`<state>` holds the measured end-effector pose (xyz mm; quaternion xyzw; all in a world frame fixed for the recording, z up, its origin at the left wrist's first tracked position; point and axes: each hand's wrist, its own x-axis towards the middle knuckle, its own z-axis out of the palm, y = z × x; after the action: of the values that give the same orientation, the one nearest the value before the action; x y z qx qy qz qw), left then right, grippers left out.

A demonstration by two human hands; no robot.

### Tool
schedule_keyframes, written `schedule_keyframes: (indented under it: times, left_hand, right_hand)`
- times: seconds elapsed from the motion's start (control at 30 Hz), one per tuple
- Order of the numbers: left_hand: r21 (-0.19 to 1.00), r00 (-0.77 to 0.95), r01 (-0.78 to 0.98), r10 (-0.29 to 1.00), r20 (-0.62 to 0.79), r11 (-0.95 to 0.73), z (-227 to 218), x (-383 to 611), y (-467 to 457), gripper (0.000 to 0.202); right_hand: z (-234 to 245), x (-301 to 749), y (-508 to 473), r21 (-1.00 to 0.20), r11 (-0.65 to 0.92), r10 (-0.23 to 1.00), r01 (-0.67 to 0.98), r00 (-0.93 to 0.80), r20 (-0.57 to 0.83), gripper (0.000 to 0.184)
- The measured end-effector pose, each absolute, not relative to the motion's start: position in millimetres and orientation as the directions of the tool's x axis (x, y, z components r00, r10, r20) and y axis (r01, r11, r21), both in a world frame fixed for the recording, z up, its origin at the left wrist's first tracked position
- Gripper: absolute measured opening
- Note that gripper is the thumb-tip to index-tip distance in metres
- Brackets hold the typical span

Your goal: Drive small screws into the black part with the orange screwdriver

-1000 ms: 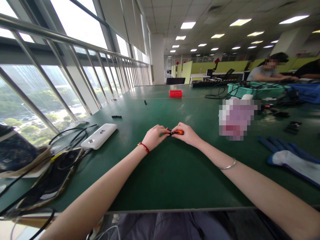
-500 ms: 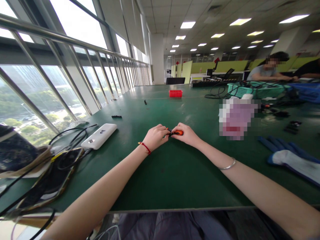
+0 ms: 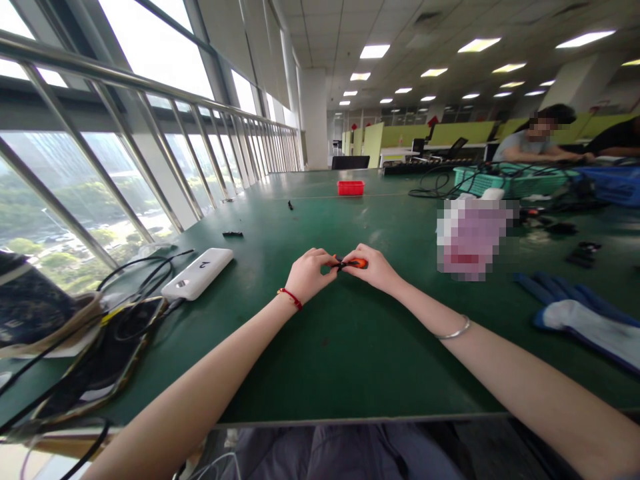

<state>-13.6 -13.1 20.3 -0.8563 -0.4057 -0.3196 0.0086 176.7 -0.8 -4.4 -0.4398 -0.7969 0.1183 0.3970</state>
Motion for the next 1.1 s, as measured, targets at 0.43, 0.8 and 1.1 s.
schedule_keyframes:
  times: [0.43,0.8,1.1]
  left_hand:
    - [0.133,0.526,0.757,0.717,0.457,-0.64,15,-10,-14,0.016]
    - [0.116,0.522,0.767,0.72,0.458,-0.631,13,-9,-12,0.017]
    - [0.113,0.528,0.765,0.717,0.455,-0.634,13,-10,-12,0.017]
  right_hand:
    - [52,187,-27,-0.571,0.632,0.64,0.524,0.063,0.766,0.016]
    - [58,175,-41,-0.505,0.685,0.606,0.526,-0.025,0.795,0.019]
    - [56,174,-42,-0.526,0.677,0.627,0.515,-0.029,0.778,0.02]
